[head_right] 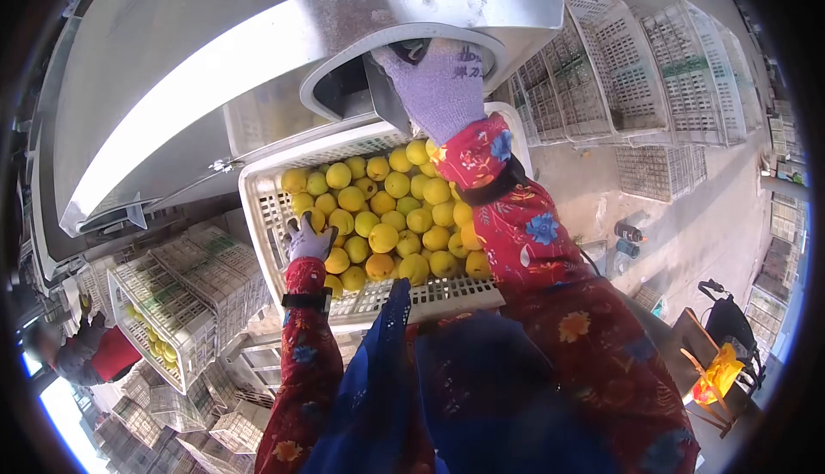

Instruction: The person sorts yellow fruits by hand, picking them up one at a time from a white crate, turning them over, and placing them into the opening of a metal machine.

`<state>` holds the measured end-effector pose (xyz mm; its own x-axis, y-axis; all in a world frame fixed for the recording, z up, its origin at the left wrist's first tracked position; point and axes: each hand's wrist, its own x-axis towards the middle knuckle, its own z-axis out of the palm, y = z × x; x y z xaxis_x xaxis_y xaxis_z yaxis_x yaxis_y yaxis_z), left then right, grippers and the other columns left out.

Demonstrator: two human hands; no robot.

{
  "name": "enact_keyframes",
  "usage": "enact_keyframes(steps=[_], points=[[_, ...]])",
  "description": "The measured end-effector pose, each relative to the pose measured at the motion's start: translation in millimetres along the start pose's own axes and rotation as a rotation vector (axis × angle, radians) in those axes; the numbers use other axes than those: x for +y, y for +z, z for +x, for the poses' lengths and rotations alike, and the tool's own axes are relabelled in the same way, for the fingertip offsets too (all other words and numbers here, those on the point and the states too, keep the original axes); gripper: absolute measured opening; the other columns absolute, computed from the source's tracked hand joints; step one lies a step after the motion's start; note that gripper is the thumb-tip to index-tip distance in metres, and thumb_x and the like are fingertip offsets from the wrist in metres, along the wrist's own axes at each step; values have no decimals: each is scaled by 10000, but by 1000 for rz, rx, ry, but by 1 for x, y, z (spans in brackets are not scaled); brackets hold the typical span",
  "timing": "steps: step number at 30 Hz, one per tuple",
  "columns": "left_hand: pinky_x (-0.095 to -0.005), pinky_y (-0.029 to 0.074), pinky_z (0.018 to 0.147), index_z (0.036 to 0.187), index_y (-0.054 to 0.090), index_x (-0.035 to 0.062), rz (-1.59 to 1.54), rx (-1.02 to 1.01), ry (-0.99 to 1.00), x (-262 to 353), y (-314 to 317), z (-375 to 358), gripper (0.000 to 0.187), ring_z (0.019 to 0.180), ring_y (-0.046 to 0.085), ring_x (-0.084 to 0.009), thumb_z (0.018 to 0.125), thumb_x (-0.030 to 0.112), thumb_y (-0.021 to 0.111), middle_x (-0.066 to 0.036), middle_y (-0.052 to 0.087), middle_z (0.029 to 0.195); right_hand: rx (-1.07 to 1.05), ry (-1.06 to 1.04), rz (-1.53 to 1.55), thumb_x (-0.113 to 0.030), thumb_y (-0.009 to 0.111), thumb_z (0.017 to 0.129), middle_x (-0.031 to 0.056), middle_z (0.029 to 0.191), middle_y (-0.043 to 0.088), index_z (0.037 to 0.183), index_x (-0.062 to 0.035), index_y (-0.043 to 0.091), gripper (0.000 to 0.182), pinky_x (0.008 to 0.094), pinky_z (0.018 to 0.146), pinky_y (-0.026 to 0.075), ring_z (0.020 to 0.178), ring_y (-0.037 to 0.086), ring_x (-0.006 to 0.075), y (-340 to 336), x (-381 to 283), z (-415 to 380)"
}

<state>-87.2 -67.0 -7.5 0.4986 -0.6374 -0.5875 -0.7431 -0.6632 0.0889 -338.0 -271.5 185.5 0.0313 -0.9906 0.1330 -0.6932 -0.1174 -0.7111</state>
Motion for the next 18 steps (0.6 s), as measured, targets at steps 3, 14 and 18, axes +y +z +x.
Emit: enact_keyframes(steps=[3,14,18], points=[[-550,455,1026,1543,264,254,59,-84,-41,9,-1,8,884,1345,417,-450,807,409,728,-255,367,1488,209,-68,423,-274,773,826,151,879,674,1080,-19,585,406,406,674,545,744,672,312,18,3,-67],[-475,449,1037,1511,317,221,-22,-291,24,-6,-23,53,848,1231,579,-371,784,371,726,-243,571,1333,-714,329,-41,-504,767,714,226,1147,673,1314,-25,524,805,459,919,503,1033,642,415,287,118,-157],[-423,529,924,1453,369,163,-844,-271,167,-40,-28,18,668,1141,622,-311,887,346,673,-195,610,1238,-752,648,548,-242,786,795,141,1157,667,1348,-53,501,650,368,792,551,1014,687,279,265,119,-157]])
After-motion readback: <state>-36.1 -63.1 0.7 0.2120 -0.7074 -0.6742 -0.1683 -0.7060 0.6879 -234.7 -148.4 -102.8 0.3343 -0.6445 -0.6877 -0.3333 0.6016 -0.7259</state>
